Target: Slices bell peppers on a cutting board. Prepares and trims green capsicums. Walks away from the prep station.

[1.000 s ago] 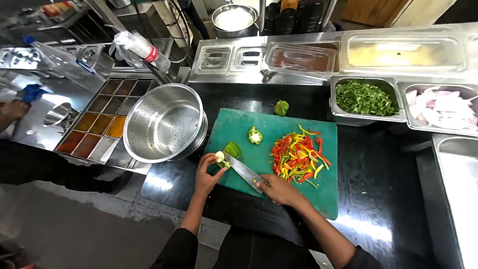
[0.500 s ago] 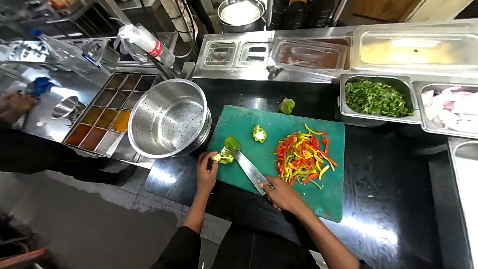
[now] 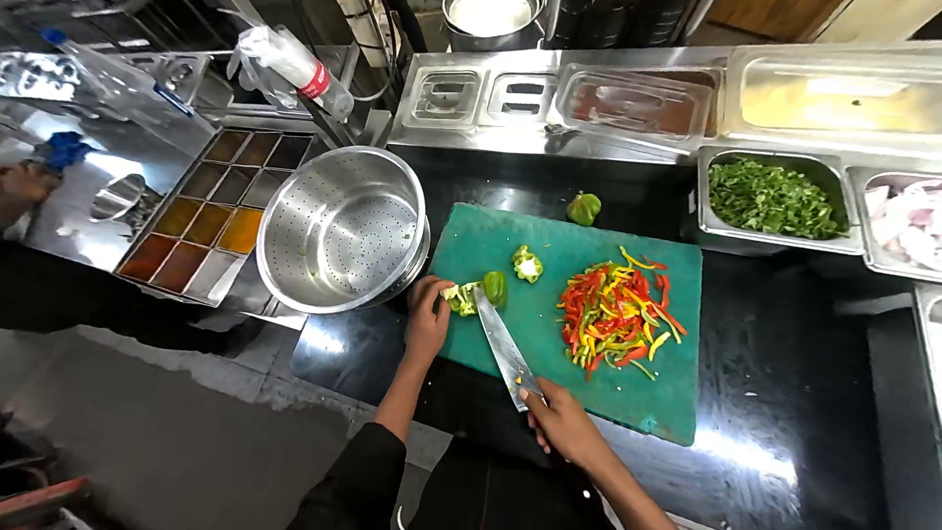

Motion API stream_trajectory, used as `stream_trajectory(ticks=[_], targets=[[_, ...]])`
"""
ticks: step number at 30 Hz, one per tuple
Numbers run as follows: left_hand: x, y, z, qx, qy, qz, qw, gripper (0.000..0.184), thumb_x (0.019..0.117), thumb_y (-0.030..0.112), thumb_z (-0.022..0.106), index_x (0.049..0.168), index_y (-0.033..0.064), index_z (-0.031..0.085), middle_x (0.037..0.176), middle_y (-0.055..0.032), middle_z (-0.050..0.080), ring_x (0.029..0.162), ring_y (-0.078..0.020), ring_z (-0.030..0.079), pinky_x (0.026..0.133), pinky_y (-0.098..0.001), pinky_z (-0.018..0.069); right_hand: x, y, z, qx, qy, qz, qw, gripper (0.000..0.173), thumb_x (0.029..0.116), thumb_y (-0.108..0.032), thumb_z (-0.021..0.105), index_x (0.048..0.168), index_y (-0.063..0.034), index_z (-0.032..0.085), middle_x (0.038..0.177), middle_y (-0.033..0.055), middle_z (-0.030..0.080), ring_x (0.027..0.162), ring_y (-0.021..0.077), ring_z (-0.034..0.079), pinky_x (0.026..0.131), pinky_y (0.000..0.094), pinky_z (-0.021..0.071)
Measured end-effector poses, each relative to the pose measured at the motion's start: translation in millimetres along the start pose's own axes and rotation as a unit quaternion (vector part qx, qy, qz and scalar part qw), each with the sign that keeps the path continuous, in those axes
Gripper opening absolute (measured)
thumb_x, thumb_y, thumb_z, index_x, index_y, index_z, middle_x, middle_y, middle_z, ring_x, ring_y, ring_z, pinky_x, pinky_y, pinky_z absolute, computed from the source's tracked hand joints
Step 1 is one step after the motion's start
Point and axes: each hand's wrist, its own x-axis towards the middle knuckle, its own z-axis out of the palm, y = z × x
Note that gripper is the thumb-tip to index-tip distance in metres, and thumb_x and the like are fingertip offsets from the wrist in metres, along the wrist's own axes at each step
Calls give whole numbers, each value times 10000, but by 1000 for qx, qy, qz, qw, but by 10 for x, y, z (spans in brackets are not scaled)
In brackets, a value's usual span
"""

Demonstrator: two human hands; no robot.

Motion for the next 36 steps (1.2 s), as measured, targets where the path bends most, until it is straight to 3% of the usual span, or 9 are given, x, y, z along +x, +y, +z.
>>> stream_trajectory(ticks=[2, 4, 7, 11, 17, 22, 27, 32, 36], targets=[[-80, 13, -16, 15, 5, 2, 1000, 276, 963, 25, 550, 1174, 33, 728, 1319, -194, 607, 1258, -359, 557, 1064, -527, 461, 46, -65, 35, 8, 2, 2, 1000, 292, 1105, -329, 443, 1199, -87, 578, 739, 10, 618, 525, 118, 597, 519, 288, 537], [-155, 4, -50, 24, -3, 9, 1000, 288, 970, 188, 614, 1187, 30, 720, 1335, -196, 600, 1263, -362, 560, 1050, -523, 478, 87, -130, 71, 11, 8, 4, 1000, 286, 1106, -324, 440, 1184, -87, 580, 734, 6, 615, 520, 113, 592, 515, 282, 535], [-206, -50, -53, 35, -13, 30, 999, 313, 883, 312, 780, 1051, 51, 734, 1341, -171, 614, 1280, -375, 552, 1043, -548, 476, 132, -192, 92, 12, 24, 11, 1000, 291, 1106, -326, 437, 1171, -87, 588, 723, -1, 613, 516, 108, 590, 509, 276, 529], [-210, -151, -52, 13, -16, 82, 996, 189, 907, 254, 759, 989, 85, 779, 1297, -137, 652, 1269, -331, 574, 1062, -497, 480, 139, -223, 106, -13, 52, 18, 998, 317, 1100, -358, 448, 1173, -94, 609, 693, -2, 601, 509, 113, 586, 505, 280, 526], [-185, -225, -108, -48, -31, 51, 997, 209, 869, 232, 806, 993, 67, 772, 1271, -120, 653, 1222, -261, 605, 1038, -438, 513, 80, -205, 171, -95, 86, 1, 992, 362, 1086, -394, 455, 1140, -87, 640, 721, 23, 611, 553, 144, 604, 561, 343, 542], [-166, -249, -119, -72, -35, 43, 996, 248, 825, 216, 847, 969, 32, 762, 1247, -154, 654, 1206, -276, 609, 1023, -439, 518, 107, -277, 136, -105, 64, 13, 992, 368, 1093, -388, 451, 1138, -69, 626, 706, 27, 588, 543, 139, 584, 548, 321, 525], [-118, -236, -141, -88, -36, 34, 995, 238, 801, 217, 864, 942, 52, 766, 1220, -125, 661, 1205, -248, 602, 1017, -424, 516, 297, -491, 81, -131, 61, 13, 989, 377, 1098, -399, 453, 1175, -75, 630, 705, 37, 592, 541, 135, 583, 556, 315, 524], [-117, -276, -172, -104, -49, 40, 993, 186, 828, 177, 840, 953, 57, 771, 1224, -120, 660, 1203, -231, 606, 1025, -409, 515, 509, -625, 178, -146, 83, -2, 986, 374, 1098, -397, 462, 1160, -71, 634, 711, 65, 612, 543, 162, 595, 562, 338, 533], [-113, -286, -177, -120, -43, 12, 992, 108, 891, 140, 766, 958, 56, 768, 1246, -101, 659, 1215, -212, 602, 1030, -409, 513, 279, -486, 217, -194, 78, 7, 978, 421, 1095, -400, 427, 1208, -54, 637, 816, 103, 638, 680, 235, 645, 687, 439, 557]])
